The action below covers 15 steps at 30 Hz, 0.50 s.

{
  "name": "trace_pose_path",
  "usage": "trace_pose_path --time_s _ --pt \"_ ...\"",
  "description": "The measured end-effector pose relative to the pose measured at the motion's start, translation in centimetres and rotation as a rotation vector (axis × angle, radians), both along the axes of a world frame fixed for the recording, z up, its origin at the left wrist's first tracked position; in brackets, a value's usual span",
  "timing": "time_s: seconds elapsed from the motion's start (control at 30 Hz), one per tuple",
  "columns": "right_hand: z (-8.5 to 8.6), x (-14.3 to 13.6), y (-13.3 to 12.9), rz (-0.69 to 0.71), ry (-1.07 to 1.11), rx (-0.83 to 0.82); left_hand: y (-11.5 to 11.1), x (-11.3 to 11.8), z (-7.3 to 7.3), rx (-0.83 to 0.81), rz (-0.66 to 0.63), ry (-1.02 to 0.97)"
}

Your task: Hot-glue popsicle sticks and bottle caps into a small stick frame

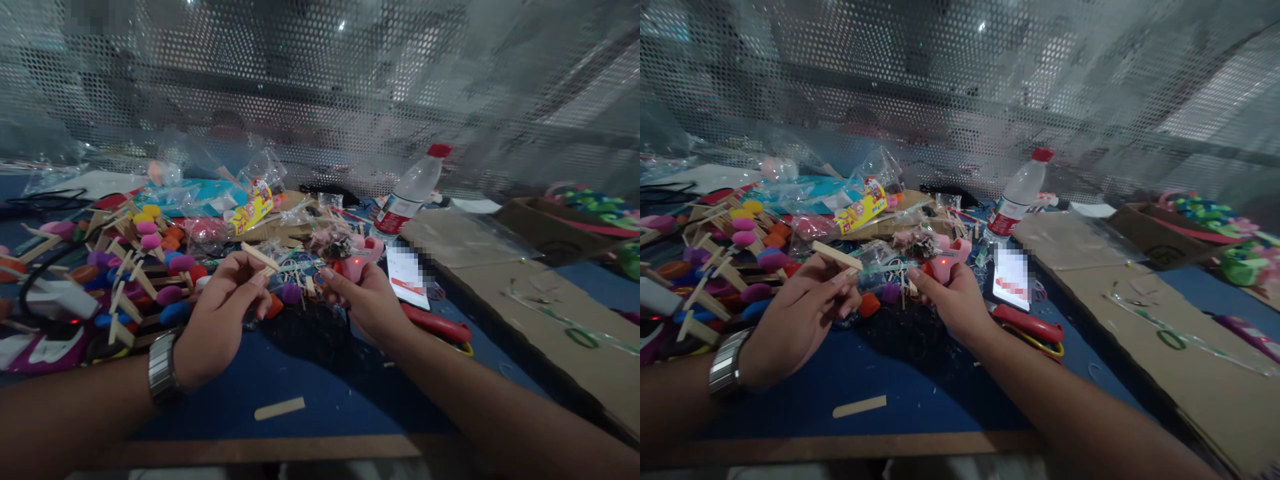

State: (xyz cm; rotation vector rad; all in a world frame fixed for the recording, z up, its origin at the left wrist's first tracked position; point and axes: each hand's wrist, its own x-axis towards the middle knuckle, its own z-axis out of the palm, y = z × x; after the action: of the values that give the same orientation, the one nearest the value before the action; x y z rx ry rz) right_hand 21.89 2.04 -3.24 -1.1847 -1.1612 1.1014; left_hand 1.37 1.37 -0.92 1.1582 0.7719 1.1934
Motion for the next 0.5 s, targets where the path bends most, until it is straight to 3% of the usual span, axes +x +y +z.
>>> trace_pose_path --time_s 0.5 --pt "0.41 -0.03 -0.33 0.02 -0.121 0.087 -0.83 -0.21 0.02 0.065 0.022 0.063"
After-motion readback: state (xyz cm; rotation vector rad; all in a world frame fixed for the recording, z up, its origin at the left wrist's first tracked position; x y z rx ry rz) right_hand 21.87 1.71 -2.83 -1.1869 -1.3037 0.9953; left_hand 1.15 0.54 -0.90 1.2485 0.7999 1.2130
